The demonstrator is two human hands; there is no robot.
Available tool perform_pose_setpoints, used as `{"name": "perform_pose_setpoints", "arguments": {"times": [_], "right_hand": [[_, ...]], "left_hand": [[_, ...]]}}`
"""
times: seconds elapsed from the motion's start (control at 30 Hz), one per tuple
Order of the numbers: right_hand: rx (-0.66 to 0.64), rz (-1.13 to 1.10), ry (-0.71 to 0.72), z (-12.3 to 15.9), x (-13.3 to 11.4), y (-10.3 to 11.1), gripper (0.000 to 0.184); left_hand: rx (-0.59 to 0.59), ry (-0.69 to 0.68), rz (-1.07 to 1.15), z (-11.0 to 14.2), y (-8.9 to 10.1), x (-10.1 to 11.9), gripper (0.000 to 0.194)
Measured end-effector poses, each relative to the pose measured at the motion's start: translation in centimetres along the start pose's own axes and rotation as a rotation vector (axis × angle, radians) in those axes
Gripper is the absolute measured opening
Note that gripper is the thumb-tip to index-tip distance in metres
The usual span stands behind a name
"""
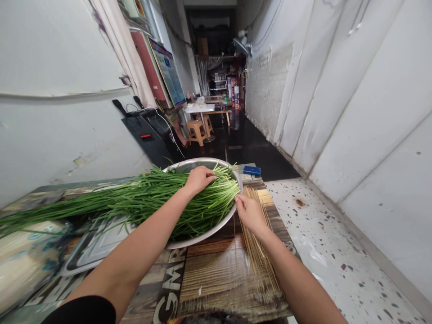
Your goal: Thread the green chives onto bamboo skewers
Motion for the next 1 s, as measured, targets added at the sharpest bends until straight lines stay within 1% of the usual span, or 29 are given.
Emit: {"name": "perform_pose_setpoints", "arguments": {"times": [0.07,0.13,0.23,0.33,0.43,0.5,0.57,0.67,0.73,0.87,1.0], "right_hand": [[-0.003,0.001,0.006,0.0,-0.1,0.0,0.031],[-0.009,0.003,0.004,0.0,-0.1,0.0,0.031],[-0.014,-0.001,-0.011,0.0,0.0,-0.1,0.03],[-0.013,-0.008,-0.016,0.0,0.1,-0.1,0.03],[-0.01,-0.013,-0.012,0.0,0.0,-0.1,0.029],[-0.01,-0.017,-0.009,0.0,-0.1,0.0,0.029],[-0.011,-0.018,-0.006,0.0,-0.2,0.0,0.03],[-0.007,-0.023,-0.005,0.0,-0.2,0.0,0.03],[-0.005,-0.031,-0.002,0.0,-0.1,0.0,0.03],[-0.002,-0.03,-0.005,0.1,0.2,0.0,0.03],[-0.008,-0.024,-0.009,0.0,0.3,-0.1,0.03]], "left_hand": [[0.021,-0.02,-0.079,0.0,-0.6,0.2,0.017],[0.018,-0.057,-0.101,0.2,-1.2,0.6,0.016],[-0.041,-0.117,-0.086,0.4,-2.1,1.3,0.019],[-0.095,-0.148,-0.11,0.6,-2.9,1.6,0.018],[-0.053,-0.139,-0.106,0.5,-2.8,1.5,0.016],[-0.007,-0.133,-0.053,0.4,-2.3,1.5,0.017],[0.004,-0.136,0.027,0.4,-1.9,1.6,0.02],[-0.082,-0.136,0.185,0.6,-2.3,1.7,0.021],[-0.144,-0.107,0.301,0.5,-2.7,1.5,0.021],[-0.172,-0.035,0.45,0.3,-3.0,0.9,0.026],[-0.201,-0.035,0.468,0.2,-3.3,0.9,0.026]]}}
Point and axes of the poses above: each hand's wrist, its own z-axis away from the middle knuckle, its own y-axis out of the back of the hand, x = y × z, the point moved 9 cm from there along -z, towards the middle knuckle, and after that the axes turned 14 degrees about y, right-handed, at the moved point
